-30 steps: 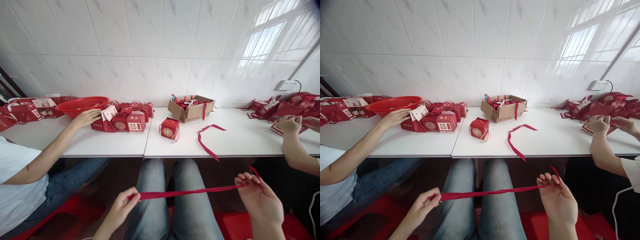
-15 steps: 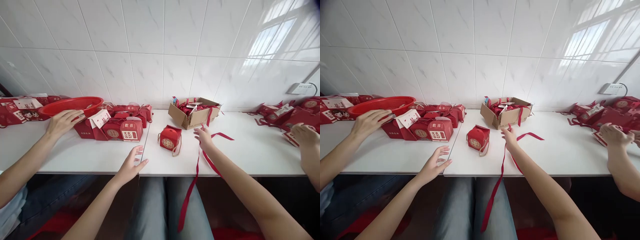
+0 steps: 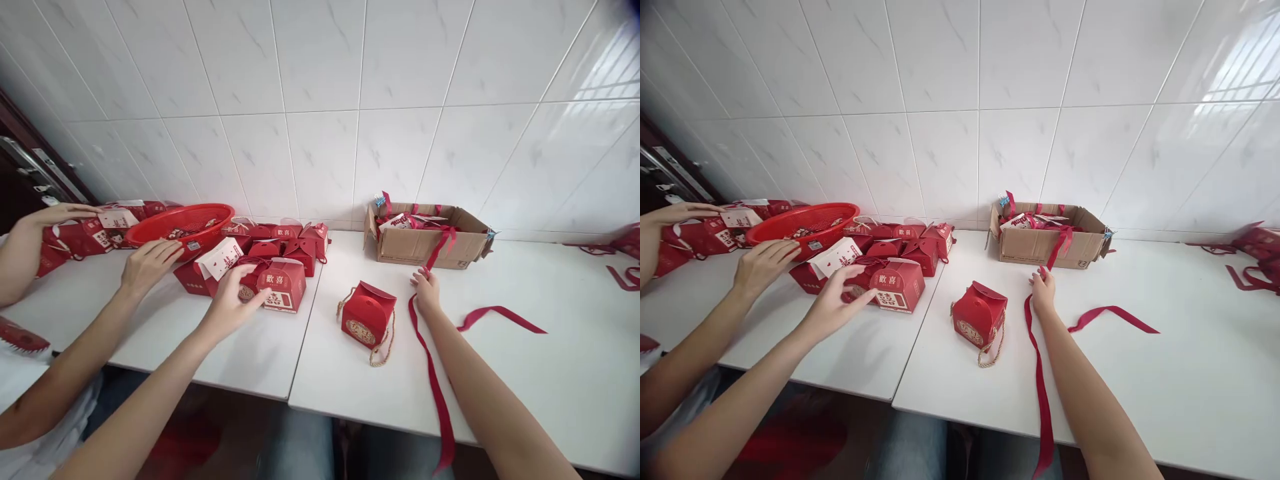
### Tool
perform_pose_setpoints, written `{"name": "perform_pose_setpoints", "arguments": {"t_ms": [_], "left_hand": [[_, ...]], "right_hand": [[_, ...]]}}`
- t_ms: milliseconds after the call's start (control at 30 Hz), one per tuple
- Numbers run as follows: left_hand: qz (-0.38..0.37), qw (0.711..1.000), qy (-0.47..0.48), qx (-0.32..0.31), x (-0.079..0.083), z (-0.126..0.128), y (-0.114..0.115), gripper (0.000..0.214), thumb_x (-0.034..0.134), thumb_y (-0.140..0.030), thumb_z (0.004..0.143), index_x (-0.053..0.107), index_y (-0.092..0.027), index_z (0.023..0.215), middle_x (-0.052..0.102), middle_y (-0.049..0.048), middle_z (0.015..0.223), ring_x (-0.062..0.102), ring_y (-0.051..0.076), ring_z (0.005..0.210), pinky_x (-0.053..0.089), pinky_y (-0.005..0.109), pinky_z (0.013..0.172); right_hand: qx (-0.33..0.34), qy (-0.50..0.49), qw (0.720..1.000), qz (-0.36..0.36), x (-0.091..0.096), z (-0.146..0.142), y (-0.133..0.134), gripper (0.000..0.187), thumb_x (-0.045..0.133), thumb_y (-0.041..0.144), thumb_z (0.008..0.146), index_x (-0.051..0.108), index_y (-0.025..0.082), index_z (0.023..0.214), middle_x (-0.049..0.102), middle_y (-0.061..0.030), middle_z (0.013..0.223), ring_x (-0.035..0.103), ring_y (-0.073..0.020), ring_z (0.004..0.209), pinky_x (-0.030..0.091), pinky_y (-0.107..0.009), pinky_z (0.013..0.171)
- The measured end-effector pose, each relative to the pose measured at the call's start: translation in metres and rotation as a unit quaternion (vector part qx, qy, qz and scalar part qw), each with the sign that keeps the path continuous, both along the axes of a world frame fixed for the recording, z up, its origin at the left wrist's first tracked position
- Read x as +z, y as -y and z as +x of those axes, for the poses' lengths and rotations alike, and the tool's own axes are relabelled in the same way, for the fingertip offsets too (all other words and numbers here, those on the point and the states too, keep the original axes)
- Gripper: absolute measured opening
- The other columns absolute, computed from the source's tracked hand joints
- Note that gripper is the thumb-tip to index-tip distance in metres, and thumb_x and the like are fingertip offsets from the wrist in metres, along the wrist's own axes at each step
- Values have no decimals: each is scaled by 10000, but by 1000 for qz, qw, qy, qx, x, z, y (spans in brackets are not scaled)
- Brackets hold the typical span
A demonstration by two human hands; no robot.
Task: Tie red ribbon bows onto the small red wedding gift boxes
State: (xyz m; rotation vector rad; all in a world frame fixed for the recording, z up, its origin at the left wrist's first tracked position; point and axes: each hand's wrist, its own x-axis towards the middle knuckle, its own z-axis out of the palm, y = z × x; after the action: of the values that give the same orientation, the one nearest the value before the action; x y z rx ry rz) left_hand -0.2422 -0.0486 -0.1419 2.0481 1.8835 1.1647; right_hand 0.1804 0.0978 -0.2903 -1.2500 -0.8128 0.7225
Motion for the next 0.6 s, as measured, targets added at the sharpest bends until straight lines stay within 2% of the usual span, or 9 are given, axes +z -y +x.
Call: {"name": "perform_pose_setpoints", "arguments": {"t_ms": [100,167,267,333,467,533,600], "left_hand": [[-83,994,-73,-17,27,27,-63,705,579,-600,728,398,-223,1296,434,130,1349,393,298,1289,358,432,1048],[-158,978,-133,19,38,48,-113,873,589,-675,670,326,-240,1379,334,161,1429,284,367,1352,329,493,1047],[-222,954,-179,97,41,72,-184,972,500,-785,639,277,-264,1428,152,169,1525,159,446,1385,335,551,1006],[-269,933,-195,139,37,80,-220,966,419,-834,631,319,-285,1420,126,146,1546,129,473,1384,338,579,984],[-301,910,-202,203,31,82,-261,894,214,-785,740,445,-185,1362,208,238,1506,241,533,1310,356,671,876],[-305,902,-218,213,32,76,-271,910,208,-772,746,436,-152,1372,212,264,1499,267,539,1291,366,681,849],[-309,899,-243,192,34,67,-276,923,272,-777,723,463,-129,1353,282,272,1471,278,513,1301,380,648,875]], "right_hand": [[-2,-61,998,-16,-1,4,-2,288,555,356,618,508,207,860,533,-38,1046,592,-142,787,506,-321,744],[3,-87,996,-19,1,4,-3,295,589,347,607,522,209,858,543,-35,1051,609,-142,771,512,-318,734],[15,-110,994,-13,2,2,-4,304,610,331,607,547,213,880,562,-34,1039,632,-170,842,516,-314,737],[23,-119,993,-7,3,0,-4,310,602,331,617,555,214,899,567,-40,1046,635,-191,903,516,-313,737],[33,-125,992,-7,3,-1,-5,302,595,338,632,555,209,903,567,-51,1070,642,-206,930,513,-315,734],[36,-121,992,-14,4,-2,-6,292,589,342,640,557,205,896,581,-53,1049,646,-206,916,511,-316,733],[39,-113,993,-24,5,-2,-6,287,582,342,645,562,202,894,598,-54,1014,648,-205,900,508,-318,734]]}}
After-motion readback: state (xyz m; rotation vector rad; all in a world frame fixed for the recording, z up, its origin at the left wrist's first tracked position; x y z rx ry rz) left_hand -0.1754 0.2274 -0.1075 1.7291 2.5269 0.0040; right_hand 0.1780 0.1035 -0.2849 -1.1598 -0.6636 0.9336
